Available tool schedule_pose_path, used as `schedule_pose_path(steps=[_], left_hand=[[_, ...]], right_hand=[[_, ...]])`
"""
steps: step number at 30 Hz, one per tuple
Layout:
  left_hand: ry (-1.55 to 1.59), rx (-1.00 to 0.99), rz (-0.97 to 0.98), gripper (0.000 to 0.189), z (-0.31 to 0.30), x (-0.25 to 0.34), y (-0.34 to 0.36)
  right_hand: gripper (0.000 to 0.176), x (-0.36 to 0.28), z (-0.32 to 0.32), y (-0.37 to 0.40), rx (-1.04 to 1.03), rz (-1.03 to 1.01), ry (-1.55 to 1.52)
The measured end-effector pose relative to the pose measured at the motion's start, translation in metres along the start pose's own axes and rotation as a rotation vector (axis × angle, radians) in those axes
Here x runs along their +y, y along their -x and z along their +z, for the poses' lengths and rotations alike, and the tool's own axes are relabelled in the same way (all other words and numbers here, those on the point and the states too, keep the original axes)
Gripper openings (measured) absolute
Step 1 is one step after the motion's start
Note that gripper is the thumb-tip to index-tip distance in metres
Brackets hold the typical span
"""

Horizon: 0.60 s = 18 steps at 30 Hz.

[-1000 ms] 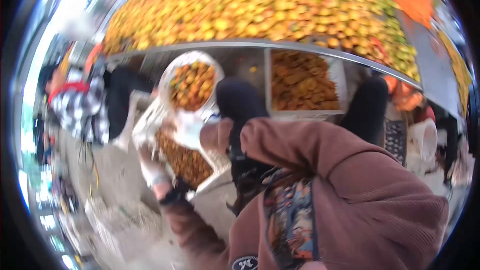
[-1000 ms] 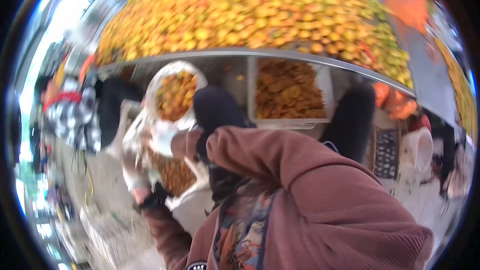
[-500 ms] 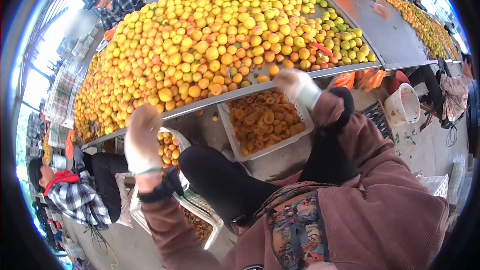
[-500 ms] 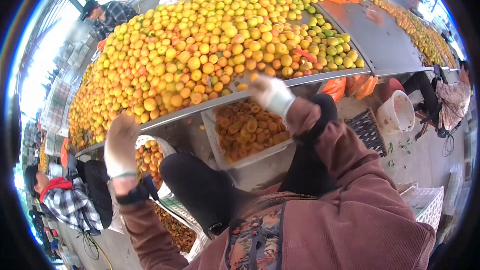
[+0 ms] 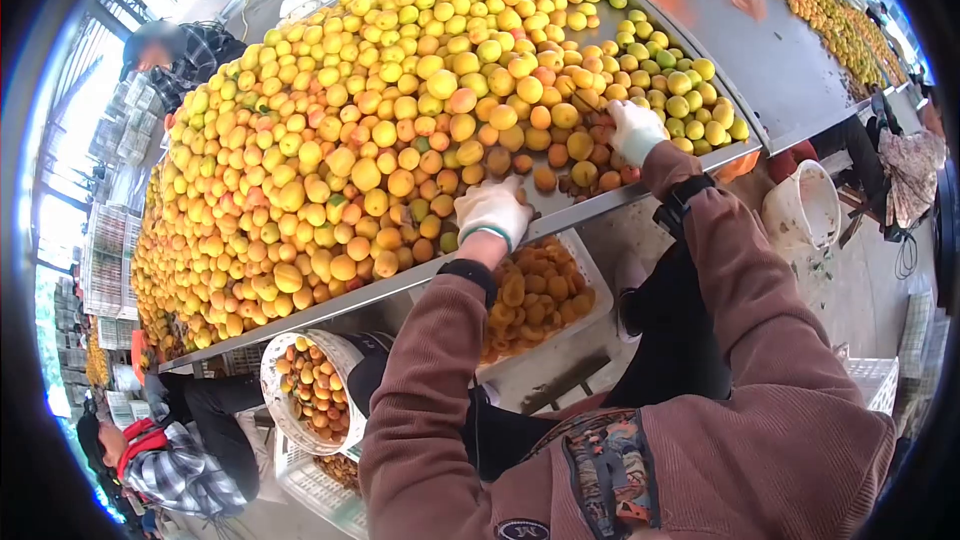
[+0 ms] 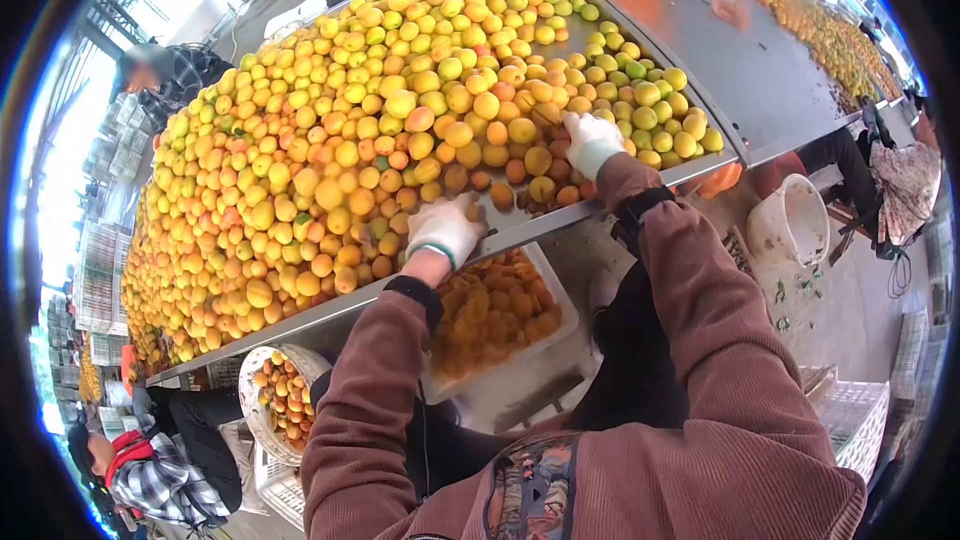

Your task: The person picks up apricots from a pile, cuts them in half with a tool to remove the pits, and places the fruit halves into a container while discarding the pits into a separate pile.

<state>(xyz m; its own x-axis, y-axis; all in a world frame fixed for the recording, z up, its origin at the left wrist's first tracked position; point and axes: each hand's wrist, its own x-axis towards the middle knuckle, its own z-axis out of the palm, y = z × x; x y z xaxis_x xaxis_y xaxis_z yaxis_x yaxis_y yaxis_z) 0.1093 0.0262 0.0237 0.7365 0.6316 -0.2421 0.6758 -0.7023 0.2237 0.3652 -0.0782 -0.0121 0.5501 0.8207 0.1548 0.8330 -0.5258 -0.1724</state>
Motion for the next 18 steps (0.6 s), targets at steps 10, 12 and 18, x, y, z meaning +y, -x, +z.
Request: schedule_pose_path(steps=[10, 12, 18], left_hand=[[1.476, 0.155, 0.135, 0.049, -0.008, -0.024, 0.02], [1.609, 0.153, 0.158, 0.05, -0.013, -0.024, 0.037], [1.696, 0.125, 0.216, 0.051, -0.008, -0.037, 0.058]], right_hand=[[0.018, -0.094, -0.079, 0.069, -0.382, 0.103, -1.061], [0.013, -0.109, -0.071, 0.083, -0.458, -0.019, -1.274], [0.017, -0.14, -0.036, 0.102, -0.467, -0.173, -1.346]])
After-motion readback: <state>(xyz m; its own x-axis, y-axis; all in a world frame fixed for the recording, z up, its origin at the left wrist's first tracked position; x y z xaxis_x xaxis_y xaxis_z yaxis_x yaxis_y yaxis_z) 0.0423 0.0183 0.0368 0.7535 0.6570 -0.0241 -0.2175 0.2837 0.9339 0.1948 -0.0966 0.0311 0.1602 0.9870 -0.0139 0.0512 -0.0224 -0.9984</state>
